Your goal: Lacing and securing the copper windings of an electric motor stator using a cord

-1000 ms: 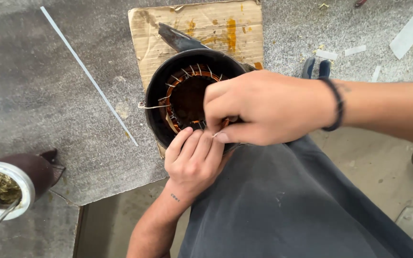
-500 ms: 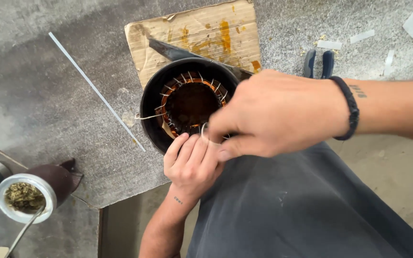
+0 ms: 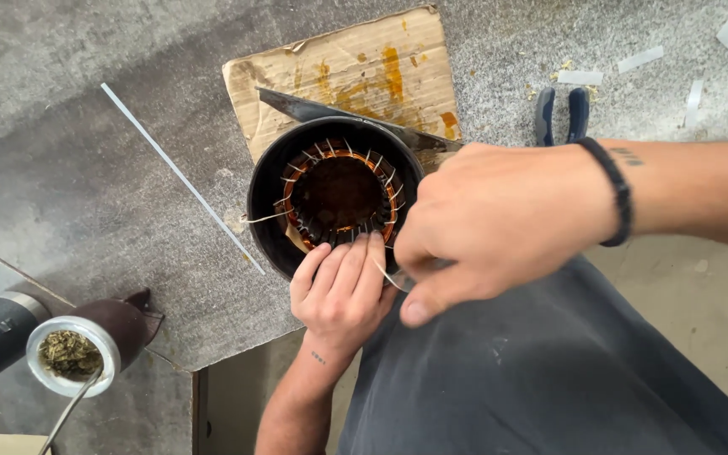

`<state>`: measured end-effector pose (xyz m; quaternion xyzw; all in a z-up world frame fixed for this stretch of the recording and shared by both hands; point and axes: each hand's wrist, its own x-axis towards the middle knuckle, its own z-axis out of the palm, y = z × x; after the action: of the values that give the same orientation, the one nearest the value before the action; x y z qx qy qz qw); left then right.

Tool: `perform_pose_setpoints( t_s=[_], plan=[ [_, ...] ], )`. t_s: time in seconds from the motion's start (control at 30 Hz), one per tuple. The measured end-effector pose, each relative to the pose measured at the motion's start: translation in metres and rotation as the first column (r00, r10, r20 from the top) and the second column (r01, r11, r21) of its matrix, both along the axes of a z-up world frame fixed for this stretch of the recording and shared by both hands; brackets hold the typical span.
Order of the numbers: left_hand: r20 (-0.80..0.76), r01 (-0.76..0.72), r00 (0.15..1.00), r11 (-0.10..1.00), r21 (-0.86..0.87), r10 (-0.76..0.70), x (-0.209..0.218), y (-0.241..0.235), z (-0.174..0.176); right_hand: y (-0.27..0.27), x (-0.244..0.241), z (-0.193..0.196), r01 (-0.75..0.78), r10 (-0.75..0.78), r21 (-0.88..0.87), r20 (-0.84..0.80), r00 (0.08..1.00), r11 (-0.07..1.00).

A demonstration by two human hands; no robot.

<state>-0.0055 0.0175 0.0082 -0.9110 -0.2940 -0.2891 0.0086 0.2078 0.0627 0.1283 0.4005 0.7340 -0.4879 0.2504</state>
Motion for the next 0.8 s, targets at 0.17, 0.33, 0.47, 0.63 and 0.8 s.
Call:
perform_pose_setpoints(
  t_s=[0.17, 0.33, 0.47, 0.63, 0.8],
  plan=[
    [0.049, 0.039, 0.998, 0.999, -0.027, -0.038, -0.003, -0.003, -0.006, -0.005, -0.007, -0.020, 0.023, -0.010, 0.131, -0.104, 0.994, 0.991],
    [0.046, 0.022, 0.999, 1.000, -0.017, -0.021, -0.004, 0.001, 0.001, 0.014, -0.017, -0.046, 0.357, -0.076, 0.590, -0.446, 0.892, 0.724],
    [0.103, 0.002, 0.995, 0.998, -0.055, 0.003, -0.004, -0.008, -0.016, 0.016, -0.049, -0.080, 0.677, -0.333, 0.005, -0.868, 0.368, 0.736],
    [0.115, -0.043, 0.992, 0.998, -0.041, 0.047, -0.005, -0.015, -0.028, 0.008, -0.074, -0.096, 0.761, -0.841, -0.565, -0.539, -0.049, 0.318],
    [0.095, -0.041, 0.995, 0.999, 0.002, 0.041, -0.005, -0.017, -0.028, -0.014, -0.060, -0.081, 0.806, -0.827, -0.524, -0.556, -0.080, 0.275]
  ],
)
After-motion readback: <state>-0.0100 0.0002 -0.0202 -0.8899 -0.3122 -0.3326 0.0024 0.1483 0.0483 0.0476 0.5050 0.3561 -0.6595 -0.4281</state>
